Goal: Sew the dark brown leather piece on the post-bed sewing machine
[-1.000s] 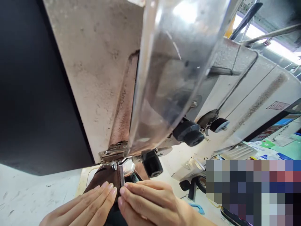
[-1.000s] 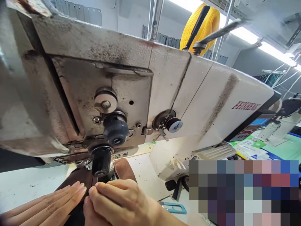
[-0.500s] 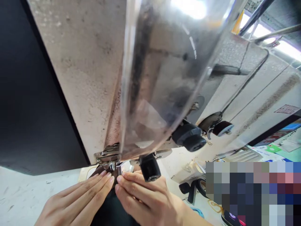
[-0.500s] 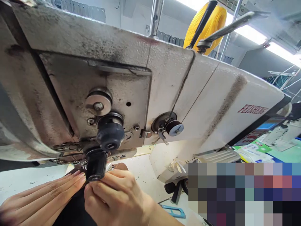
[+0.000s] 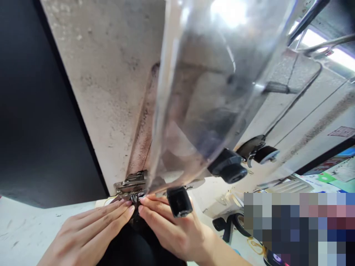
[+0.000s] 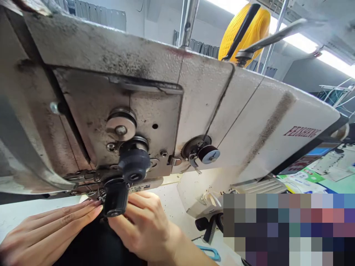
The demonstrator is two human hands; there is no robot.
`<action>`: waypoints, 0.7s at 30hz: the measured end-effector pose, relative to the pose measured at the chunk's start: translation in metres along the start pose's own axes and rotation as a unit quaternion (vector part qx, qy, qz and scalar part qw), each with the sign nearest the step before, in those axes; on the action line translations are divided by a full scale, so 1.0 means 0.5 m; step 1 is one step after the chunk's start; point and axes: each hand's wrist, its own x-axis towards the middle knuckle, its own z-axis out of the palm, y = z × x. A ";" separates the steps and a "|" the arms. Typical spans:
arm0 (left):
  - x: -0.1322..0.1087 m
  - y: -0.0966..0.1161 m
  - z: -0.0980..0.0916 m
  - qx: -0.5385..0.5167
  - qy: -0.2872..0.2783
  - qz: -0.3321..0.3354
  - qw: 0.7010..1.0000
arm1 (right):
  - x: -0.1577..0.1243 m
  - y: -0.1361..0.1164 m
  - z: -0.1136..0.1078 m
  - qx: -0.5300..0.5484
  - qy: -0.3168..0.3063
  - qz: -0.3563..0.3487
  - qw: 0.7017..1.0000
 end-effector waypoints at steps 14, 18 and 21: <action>0.055 -0.014 -0.019 -0.016 -0.060 0.005 0.998 | -0.008 -0.008 0.013 -0.058 -0.014 0.071 0.996; 0.051 -0.021 -0.015 -0.007 -0.075 0.020 0.997 | -0.014 -0.012 0.021 -0.022 -0.033 0.097 0.994; 0.051 -0.026 -0.015 -0.031 -0.063 0.031 0.997 | -0.019 -0.011 0.036 0.006 -0.057 0.120 0.991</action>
